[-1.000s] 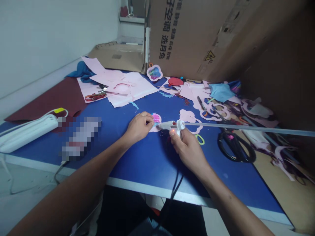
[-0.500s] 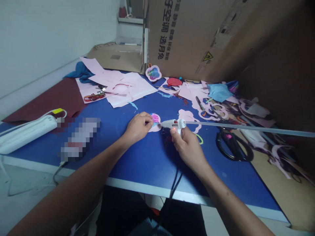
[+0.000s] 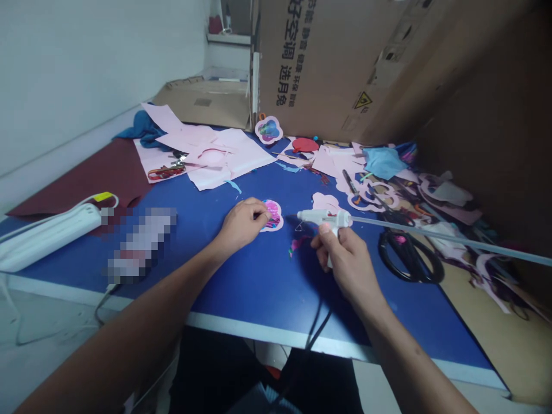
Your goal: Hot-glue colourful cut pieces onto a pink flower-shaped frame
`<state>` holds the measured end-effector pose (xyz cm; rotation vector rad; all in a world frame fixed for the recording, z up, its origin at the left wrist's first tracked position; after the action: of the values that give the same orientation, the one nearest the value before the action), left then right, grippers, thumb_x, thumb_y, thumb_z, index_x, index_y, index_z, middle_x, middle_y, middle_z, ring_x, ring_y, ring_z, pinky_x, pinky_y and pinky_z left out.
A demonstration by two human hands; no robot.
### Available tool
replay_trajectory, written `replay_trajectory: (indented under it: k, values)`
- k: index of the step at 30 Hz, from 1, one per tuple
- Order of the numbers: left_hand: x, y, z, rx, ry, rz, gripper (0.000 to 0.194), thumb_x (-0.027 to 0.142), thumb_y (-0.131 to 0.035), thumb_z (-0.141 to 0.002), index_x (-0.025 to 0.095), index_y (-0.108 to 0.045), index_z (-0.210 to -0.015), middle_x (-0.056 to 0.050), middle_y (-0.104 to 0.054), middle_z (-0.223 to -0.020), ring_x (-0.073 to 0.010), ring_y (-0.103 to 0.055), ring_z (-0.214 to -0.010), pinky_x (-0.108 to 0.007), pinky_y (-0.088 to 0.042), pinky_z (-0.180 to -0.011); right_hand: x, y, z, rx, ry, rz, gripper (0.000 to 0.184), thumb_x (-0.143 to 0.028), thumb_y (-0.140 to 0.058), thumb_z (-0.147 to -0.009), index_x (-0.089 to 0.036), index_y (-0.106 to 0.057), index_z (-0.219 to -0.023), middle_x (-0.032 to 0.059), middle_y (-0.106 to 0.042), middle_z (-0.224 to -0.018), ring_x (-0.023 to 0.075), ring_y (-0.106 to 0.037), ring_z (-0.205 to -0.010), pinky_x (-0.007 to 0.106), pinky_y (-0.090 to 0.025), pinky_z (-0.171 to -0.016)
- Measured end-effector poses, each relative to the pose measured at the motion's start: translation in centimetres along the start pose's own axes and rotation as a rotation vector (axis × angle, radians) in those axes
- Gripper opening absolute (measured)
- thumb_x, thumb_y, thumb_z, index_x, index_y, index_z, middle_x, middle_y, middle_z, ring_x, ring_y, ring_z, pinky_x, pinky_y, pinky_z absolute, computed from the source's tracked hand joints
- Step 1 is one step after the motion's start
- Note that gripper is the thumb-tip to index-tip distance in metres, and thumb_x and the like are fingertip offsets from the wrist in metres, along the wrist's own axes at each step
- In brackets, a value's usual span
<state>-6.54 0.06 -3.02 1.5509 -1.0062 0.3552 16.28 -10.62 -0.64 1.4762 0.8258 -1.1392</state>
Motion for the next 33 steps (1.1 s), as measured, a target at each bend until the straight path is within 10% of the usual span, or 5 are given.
replay_trajectory:
  k: [9,15,22,33]
  values:
    - [1.0,3.5,0.2,0.225,-0.065,0.003,0.020,0.025,-0.061,-0.101,0.022,-0.080,-0.102,-0.009,-0.081,-0.127,-0.0257,-0.075,-0.121,-0.041,-0.059,-0.109,2.8,1.4,-1.8,0.053,-0.202,-0.415,0.036,-0.057,-0.082,-0.090,-0.022,-0.072,-0.089,0.0116,-0.083,-0.101,0.0200,-0.071,-0.071,0.030,-0.058,-0.057]
    - [0.1,1.5,-2.7,-0.183,-0.327,-0.255,0.032,0.024,-0.057,-0.104,0.022,-0.080,-0.126,-0.009,-0.067,-0.159,-0.0271,-0.058,-0.154,-0.049,-0.042,-0.132,3.7,2.5,-2.4,-0.144,-0.320,-0.570,0.022,-0.042,-0.075,-0.097,-0.021,-0.080,-0.101,0.0125,-0.083,-0.107,0.0249,-0.079,-0.092,0.038,-0.068,-0.085]
    - [-1.1,-0.9,-3.3,-0.319,-0.297,-0.447,0.051,0.032,-0.042,-0.112,0.016,-0.063,-0.157,-0.012,-0.046,-0.177,-0.0258,-0.039,-0.167,-0.050,-0.030,-0.138,4.3,4.3,-1.7,-0.220,-0.416,-0.587,0.022,-0.034,-0.070,-0.102,-0.020,-0.082,-0.115,0.0115,-0.083,-0.117,0.0229,-0.080,-0.106,0.034,-0.065,-0.100]
    - [-0.6,-1.6,-3.0,-0.460,-0.178,-0.668,0.066,0.041,-0.025,-0.115,0.019,-0.034,-0.176,-0.007,-0.020,-0.187,-0.0254,-0.019,-0.174,-0.050,-0.012,-0.141,3.2,6.3,-0.4,-0.301,-0.626,-0.442,0.018,-0.027,-0.075,-0.103,-0.021,-0.082,-0.118,0.0102,-0.084,-0.112,0.0176,-0.080,-0.097,0.021,-0.065,-0.077]
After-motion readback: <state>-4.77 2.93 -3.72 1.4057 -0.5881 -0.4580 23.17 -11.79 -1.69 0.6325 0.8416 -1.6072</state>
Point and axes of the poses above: each hand's wrist, its own z-axis away from the middle knuckle, its own y-axis out of the back of the hand, x = y × z, the point moved 4 cm from there along -z, towards the middle knuckle
